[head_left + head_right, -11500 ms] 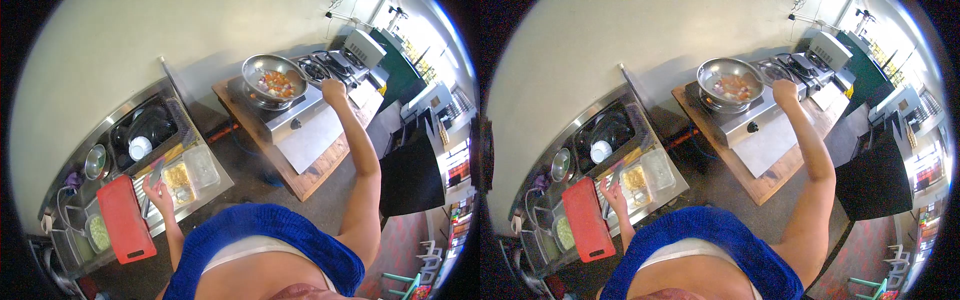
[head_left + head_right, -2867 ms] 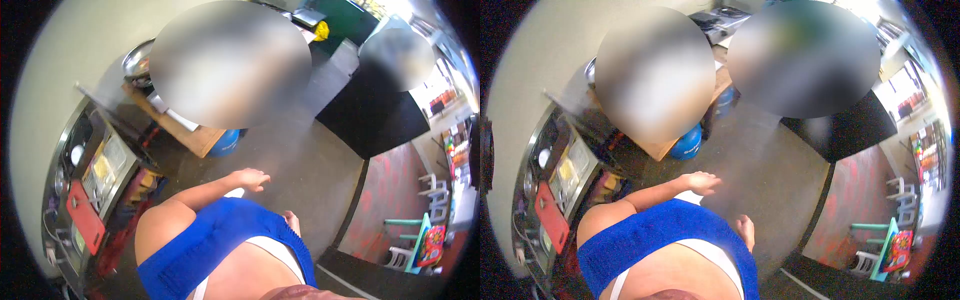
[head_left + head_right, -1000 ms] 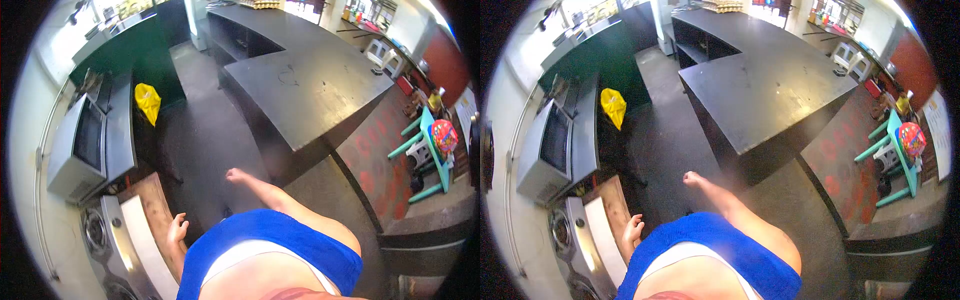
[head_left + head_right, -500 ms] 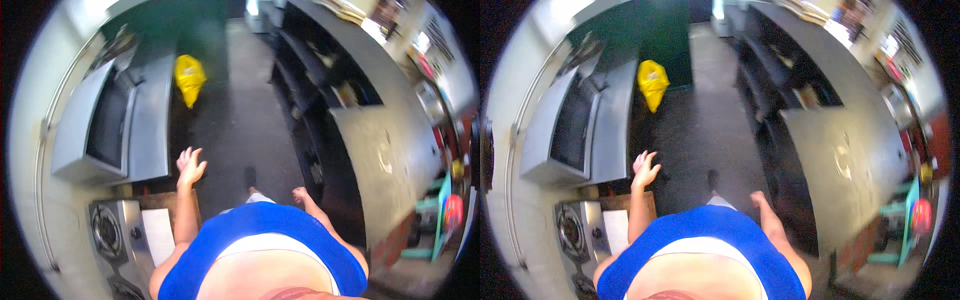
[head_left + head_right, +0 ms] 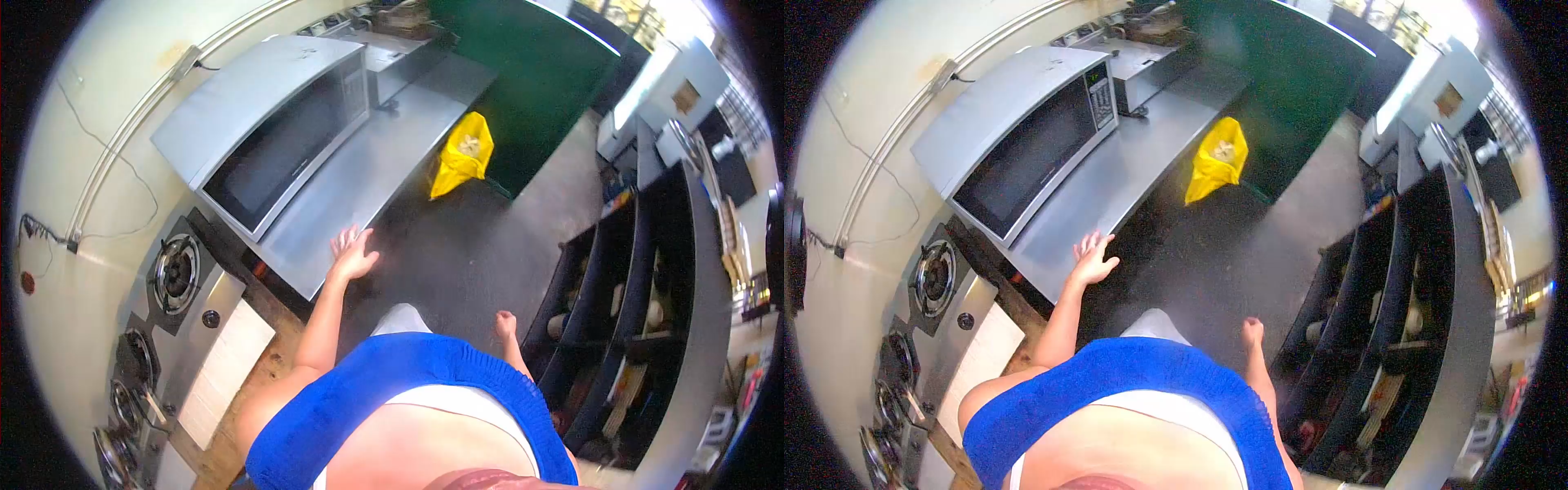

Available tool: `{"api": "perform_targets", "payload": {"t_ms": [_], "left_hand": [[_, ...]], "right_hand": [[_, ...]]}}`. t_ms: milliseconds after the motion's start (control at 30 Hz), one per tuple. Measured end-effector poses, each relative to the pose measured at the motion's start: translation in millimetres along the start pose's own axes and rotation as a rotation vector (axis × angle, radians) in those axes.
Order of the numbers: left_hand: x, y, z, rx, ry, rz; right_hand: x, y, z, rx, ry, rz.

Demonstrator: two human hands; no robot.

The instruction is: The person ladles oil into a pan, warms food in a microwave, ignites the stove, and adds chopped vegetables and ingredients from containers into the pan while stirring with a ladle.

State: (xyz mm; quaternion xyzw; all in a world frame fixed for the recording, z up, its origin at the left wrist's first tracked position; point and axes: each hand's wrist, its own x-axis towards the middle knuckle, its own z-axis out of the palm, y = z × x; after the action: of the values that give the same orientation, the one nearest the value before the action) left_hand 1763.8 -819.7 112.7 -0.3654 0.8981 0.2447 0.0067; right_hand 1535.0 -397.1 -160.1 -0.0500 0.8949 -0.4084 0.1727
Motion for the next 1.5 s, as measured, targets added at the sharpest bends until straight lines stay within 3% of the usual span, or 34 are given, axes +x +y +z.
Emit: {"api": "perform_targets", "payload": {"t_ms": [67,200,333,500,633,767,833,1100,1267,1367,1467,1500], "left_hand": [[19,-15,2,0.006,0.022,-0.088],[56,-32,-11,0.004,0.074,-0.211],[103,-44,-28,-0.02,0.153,-0.286],[155,-53,-36,-0.205,0.289,-0.277],[183,-52,-40,-0.156,0.31,-0.351],[182,-37,-45,-0.213,0.337,-0.377],[175,-36,-41,-0.228,0.372,-0.419],[158,-31,-22,-0.287,0.702,-0.686],[164,-4,-23,-0.335,0.823,-0.821],[167,8,-27,-0.291,0.951,-0.84],[174,40,-56,-0.351,1.345,-0.86],[177,48,-67,-0.348,1.353,-0.867]], "right_hand": [[54,-66,14,-0.082,-0.038,-0.216],[119,-236,40,-0.053,-0.241,-0.433],[163,-368,93,0.024,-0.281,-0.822],[207,-490,169,0.036,-0.504,-0.874],[234,-563,223,0.087,-0.487,-1.053],[262,-603,278,-0.016,-0.469,-1.091],[271,-625,296,-0.131,-0.352,-1.153],[290,-654,338,0.09,-0.538,-1.256],[303,-660,355,0.139,-0.56,-1.178],[305,-664,350,0.217,-0.698,-1.116],[303,-670,346,0.273,-0.775,-1.103],[303,-672,344,0.218,-0.765,-1.077]]}}
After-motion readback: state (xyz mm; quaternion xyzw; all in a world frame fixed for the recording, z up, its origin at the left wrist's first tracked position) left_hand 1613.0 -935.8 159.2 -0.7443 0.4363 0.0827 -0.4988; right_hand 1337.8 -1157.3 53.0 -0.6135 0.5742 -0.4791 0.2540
